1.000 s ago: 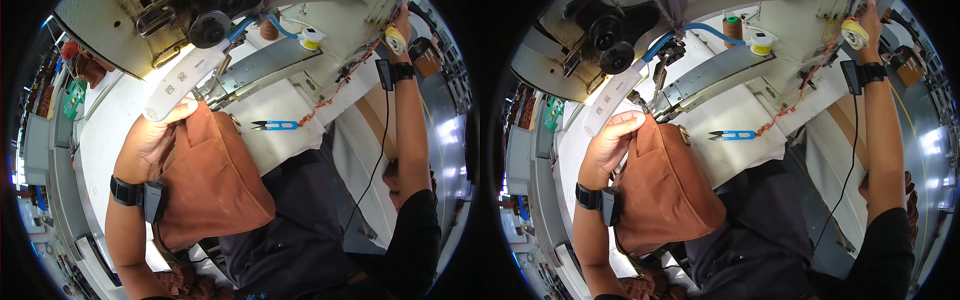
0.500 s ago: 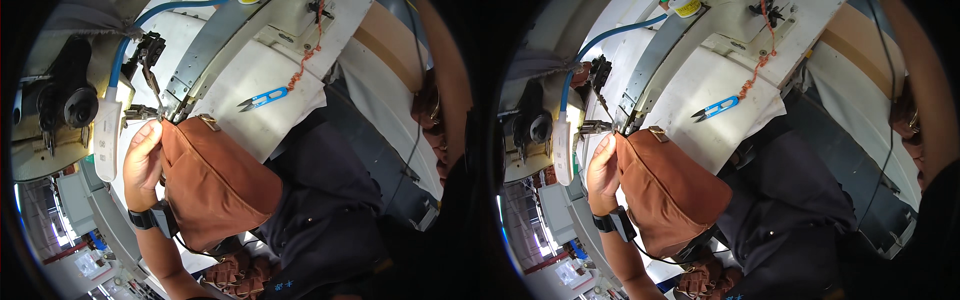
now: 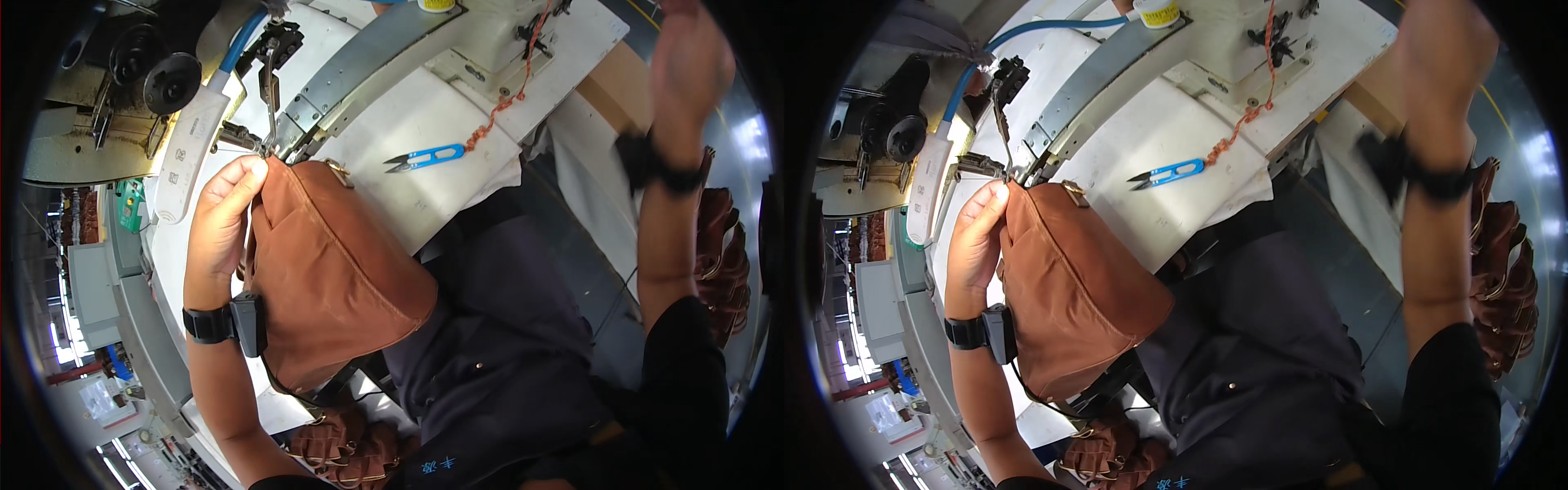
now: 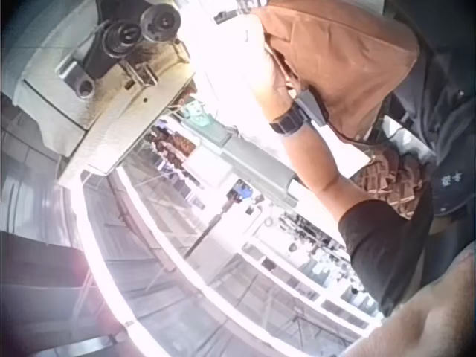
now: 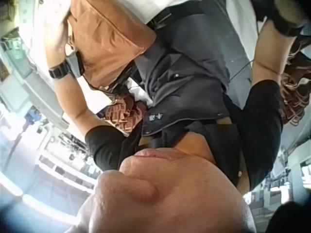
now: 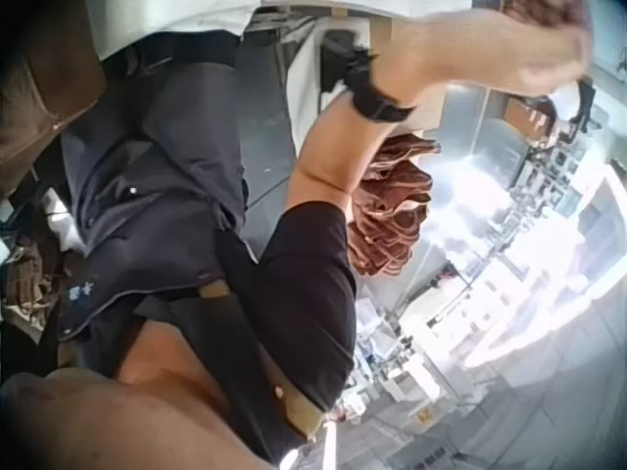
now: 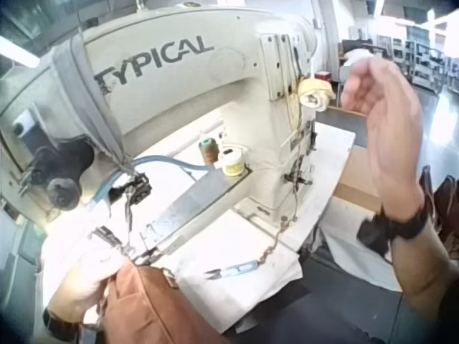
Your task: Using an industrial sewing machine to assemble leather bag components, including sewing near the zipper and attaching hardware.
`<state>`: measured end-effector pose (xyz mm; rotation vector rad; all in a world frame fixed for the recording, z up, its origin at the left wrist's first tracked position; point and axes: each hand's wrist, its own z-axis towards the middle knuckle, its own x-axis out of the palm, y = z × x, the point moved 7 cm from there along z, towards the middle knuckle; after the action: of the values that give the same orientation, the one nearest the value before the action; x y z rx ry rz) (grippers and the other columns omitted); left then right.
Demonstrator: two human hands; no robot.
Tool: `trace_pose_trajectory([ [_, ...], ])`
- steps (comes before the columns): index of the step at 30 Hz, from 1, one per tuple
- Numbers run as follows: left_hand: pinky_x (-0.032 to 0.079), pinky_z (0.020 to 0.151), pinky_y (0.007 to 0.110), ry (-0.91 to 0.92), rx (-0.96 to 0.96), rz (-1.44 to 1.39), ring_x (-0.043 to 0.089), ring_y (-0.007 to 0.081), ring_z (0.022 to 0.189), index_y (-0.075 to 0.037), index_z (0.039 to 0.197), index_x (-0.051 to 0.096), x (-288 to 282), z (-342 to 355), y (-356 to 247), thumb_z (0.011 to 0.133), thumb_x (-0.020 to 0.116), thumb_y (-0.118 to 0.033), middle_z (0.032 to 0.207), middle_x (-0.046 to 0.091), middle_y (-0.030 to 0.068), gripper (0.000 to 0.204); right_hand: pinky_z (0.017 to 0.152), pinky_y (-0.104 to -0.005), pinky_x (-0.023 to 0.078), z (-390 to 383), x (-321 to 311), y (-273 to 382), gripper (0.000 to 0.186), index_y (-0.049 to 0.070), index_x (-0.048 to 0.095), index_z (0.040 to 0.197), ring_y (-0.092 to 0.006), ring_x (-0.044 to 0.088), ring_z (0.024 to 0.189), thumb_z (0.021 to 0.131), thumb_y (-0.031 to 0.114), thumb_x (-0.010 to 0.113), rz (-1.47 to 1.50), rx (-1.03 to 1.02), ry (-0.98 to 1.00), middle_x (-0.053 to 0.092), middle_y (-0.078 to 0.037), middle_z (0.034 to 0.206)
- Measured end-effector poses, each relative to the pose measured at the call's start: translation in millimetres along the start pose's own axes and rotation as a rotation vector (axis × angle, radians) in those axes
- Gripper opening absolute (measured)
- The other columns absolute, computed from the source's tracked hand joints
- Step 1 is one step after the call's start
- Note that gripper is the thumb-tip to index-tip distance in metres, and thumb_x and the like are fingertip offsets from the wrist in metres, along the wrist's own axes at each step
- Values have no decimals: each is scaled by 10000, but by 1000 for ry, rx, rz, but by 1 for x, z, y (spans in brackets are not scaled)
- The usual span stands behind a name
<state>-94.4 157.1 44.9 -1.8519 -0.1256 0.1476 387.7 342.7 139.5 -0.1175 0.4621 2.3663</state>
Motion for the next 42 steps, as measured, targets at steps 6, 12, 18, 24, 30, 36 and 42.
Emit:
trace_pose_trajectory([
  [6, 495, 867, 230, -43, 91, 344, 613, 47, 949, -36, 1146, 712, 5, -3, -11, 1088, 642, -209, 1044, 709, -29, 195, 925, -346, 551, -208, 151, 205, 518, -43, 664, 1309, -259, 719, 1033, 1084, 419, 601, 1104, 792, 969, 745, -186, 1172],
  [12, 503, 890, 234, -34, 88, 432, 626, 64, 961, -7, 1183, 696, 20, -11, -19, 1036, 701, -146, 1071, 725, 9, 203, 939, -274, 517, -220, 179, 235, 440, 11, 695, 1328, -100, 652, 1057, 1070, 363, 647, 1557, 1169, 1153, 734, -50, 1190],
  [18, 507, 893, 242, -21, 24, 396, 631, 66, 979, -18, 1180, 699, 16, -16, -15, 1015, 725, -128, 1088, 730, 4, 200, 951, -253, 516, -196, 168, 243, 341, -15, 702, 1315, -77, 659, 1051, 1043, 189, 681, 1710, 1153, 1121, 739, -32, 1170],
  [24, 504, 872, 266, -50, 108, 534, 603, 81, 955, -23, 1134, 703, 26, -18, -25, 900, 855, -201, 1038, 685, -10, 331, 987, -275, 517, -199, 177, 248, 363, -21, 715, 1293, -119, 691, 1058, 969, 144, 709, 1858, 1388, 1121, 755, -75, 1181],
  [30, 481, 815, 235, -53, 85, 473, 568, 65, 898, -28, 1068, 704, 35, -13, -23, 894, 875, -232, 975, 662, -17, 319, 967, -284, 514, -205, 180, 244, 269, -8, 767, 1173, -128, 682, 1043, 963, 150, 706, 1841, 1611, 1034, 758, -75, 1134],
  [36, 480, 800, 232, -93, -42, 499, 558, 53, 881, -50, 1068, 694, 21, -15, -11, 898, 887, -266, 969, 646, -38, 336, 962, -287, 514, -207, 182, 246, 271, -10, 770, 1157, -133, 676, 1032, 957, 163, 713, 1863, 1632, 1040, 758, -79, 1126],
  [42, 489, 920, 256, -64, 7, 242, 599, 77, 996, -47, 1144, 688, 31, -8, -16, 926, 858, -231, 1063, 677, -13, 332, 923, -273, 514, -192, 175, 246, 272, -24, 767, 1146, -118, 668, 1010, 971, 176, 703, 1815, 1619, 939, 753, -74, 1111],
])
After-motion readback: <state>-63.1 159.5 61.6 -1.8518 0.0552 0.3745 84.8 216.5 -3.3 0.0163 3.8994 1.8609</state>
